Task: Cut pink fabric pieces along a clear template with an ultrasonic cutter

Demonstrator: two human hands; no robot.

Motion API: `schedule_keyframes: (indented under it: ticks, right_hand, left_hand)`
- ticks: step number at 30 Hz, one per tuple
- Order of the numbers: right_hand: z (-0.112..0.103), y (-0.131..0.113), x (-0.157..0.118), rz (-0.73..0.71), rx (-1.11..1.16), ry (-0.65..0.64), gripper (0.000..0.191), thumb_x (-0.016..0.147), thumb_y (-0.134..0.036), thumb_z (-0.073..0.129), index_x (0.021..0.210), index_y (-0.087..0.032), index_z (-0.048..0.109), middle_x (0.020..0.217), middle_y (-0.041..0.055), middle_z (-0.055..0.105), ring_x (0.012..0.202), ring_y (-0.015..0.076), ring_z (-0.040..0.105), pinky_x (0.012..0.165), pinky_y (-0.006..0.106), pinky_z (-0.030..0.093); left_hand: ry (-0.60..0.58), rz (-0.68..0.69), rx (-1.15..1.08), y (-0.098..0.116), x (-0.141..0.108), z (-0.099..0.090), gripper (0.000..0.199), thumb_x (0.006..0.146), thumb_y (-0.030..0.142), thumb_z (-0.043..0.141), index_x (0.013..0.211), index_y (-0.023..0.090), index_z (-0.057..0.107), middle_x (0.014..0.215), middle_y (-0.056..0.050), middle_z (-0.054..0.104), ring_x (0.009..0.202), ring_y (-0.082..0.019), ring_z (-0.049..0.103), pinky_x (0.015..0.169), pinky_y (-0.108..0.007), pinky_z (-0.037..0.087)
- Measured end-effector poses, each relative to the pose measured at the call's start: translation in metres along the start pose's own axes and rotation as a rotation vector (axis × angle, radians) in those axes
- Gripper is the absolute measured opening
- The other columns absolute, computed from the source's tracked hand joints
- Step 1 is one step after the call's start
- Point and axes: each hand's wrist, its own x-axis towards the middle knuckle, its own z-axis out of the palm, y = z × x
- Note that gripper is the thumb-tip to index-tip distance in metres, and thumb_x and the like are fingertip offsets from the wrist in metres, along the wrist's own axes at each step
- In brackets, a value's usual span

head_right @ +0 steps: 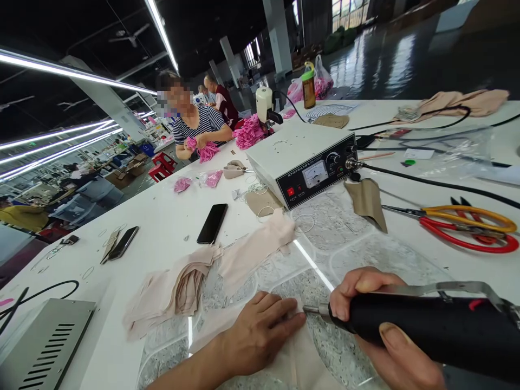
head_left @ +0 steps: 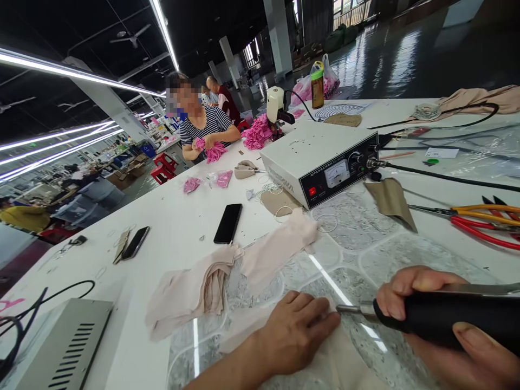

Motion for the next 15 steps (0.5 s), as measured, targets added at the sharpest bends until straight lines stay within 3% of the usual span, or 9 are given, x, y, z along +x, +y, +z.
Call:
schedule_keyframes:
  ticks: [15]
  right_hand:
    - [0.0073, -0.0054, 0.0021, -0.034, -0.098, -0.088, 0.026, 0.084, -0.051, 0.060, 0.094, -0.028, 0.055, 0.080, 0.0030, 0.044, 0.062, 0.0182, 0.047, 0.053, 0.033, 0.049]
  left_hand:
    - [0.032, -0.001, -0.008, 0.0001, 0.0006, -0.0001, 0.026, 0.098, 0.017, 0.037, 0.118, 0.013, 0.053, 0.110, -0.009, 0.060, 0.080, -0.016, 0.051, 0.068, -0.031, 0.036]
